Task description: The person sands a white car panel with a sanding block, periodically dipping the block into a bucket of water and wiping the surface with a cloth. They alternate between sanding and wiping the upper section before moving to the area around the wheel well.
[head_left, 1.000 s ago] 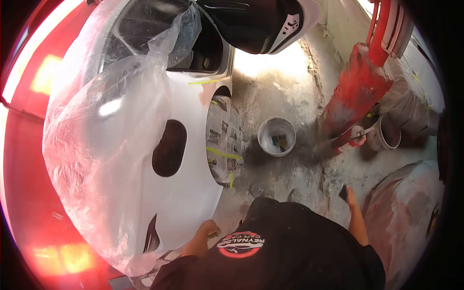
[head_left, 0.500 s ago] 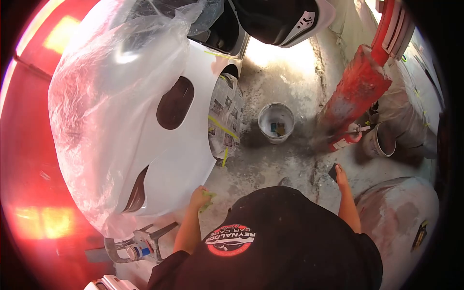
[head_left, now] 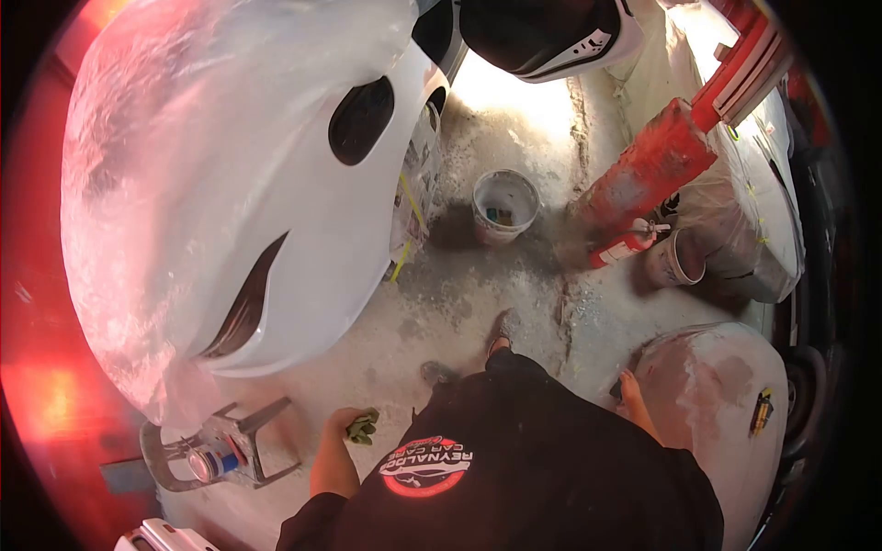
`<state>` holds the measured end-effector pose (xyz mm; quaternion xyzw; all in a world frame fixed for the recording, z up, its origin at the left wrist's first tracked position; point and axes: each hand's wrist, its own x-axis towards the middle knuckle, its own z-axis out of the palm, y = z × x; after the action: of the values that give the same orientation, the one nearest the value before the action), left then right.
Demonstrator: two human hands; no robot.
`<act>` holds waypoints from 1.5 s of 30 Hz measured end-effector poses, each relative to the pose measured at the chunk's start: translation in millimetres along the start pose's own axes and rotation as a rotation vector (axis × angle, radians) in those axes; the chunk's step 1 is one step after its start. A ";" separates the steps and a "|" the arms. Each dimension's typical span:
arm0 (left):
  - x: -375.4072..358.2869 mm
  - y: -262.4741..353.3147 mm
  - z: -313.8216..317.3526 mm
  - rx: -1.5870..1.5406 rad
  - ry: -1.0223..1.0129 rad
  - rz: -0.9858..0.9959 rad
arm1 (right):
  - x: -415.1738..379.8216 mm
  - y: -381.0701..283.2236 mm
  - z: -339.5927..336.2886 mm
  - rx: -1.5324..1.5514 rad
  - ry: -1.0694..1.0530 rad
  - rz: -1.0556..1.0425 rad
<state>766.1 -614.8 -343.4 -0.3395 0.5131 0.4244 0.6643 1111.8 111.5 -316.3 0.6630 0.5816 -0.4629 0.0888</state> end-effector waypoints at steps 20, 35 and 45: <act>-12.8 74.8 69.8 -0.839 -0.381 0.852 | -84.0 -298.9 91.9 0.915 -0.495 -0.340; -211.3 528.8 307.8 0.827 0.652 1.446 | -42.8 -592.9 330.4 0.844 -0.959 -0.459; -188.8 799.4 328.2 1.380 1.177 1.295 | -28.3 -806.6 540.8 0.645 -0.409 -1.316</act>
<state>144.7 -37.3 -92.9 0.2858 0.9541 0.0874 0.0169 150.3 -14.7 -257.3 0.0734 0.6647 -0.6813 -0.2978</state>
